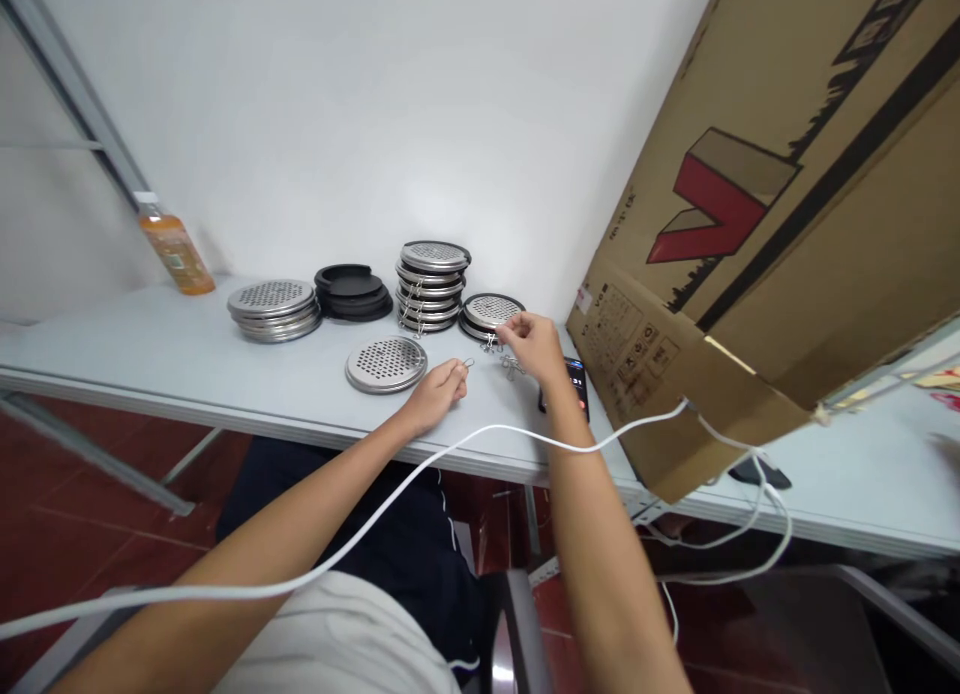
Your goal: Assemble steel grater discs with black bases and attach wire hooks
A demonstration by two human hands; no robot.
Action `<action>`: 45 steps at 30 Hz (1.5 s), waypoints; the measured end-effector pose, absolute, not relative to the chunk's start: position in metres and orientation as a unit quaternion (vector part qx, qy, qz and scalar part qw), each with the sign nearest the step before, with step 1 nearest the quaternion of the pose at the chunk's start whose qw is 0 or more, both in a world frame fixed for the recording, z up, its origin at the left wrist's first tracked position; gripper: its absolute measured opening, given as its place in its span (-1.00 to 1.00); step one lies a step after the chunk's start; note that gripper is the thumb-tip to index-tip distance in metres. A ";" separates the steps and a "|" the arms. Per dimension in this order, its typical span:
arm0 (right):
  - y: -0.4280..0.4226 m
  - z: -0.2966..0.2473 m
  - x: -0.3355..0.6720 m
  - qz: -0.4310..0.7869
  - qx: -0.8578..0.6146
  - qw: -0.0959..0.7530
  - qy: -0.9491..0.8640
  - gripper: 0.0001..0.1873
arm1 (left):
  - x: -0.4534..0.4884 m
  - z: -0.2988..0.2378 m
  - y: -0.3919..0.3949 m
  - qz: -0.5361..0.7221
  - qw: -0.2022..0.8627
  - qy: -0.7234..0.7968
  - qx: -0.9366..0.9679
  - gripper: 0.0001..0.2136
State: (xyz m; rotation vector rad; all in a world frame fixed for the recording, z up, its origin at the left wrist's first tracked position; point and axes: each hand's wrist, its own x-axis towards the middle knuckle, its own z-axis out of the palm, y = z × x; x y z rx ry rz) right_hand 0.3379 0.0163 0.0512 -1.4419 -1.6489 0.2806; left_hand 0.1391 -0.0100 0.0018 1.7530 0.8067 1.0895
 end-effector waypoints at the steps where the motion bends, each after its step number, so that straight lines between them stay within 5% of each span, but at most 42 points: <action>1: 0.001 0.052 0.324 0.124 -0.556 0.489 -0.660 -0.72 | 0.139 0.002 -0.011 0.436 0.439 0.325 0.715 -0.70; 7: -0.038 0.050 0.274 0.109 -0.527 0.571 -0.620 -0.73 | 0.139 0.004 -0.011 0.445 0.430 0.329 0.713 -0.66; 19: -0.045 0.002 0.257 0.264 -0.446 0.674 -0.527 -0.65 | 0.143 0.006 -0.009 0.471 0.642 0.238 0.556 -0.76; 27: -0.054 -0.004 0.261 0.152 -0.466 0.650 -0.580 -0.83 | 0.145 0.003 -0.015 0.466 0.488 0.346 0.652 -0.71; 30: -0.054 -0.006 0.266 0.172 -0.459 0.676 -0.550 -0.69 | 0.145 0.002 -0.015 0.433 0.442 0.382 0.687 -0.69; 45: -0.049 -0.007 0.274 0.278 -0.463 0.708 -0.455 -0.71 | 0.143 0.012 -0.025 0.361 0.347 0.343 0.794 -0.71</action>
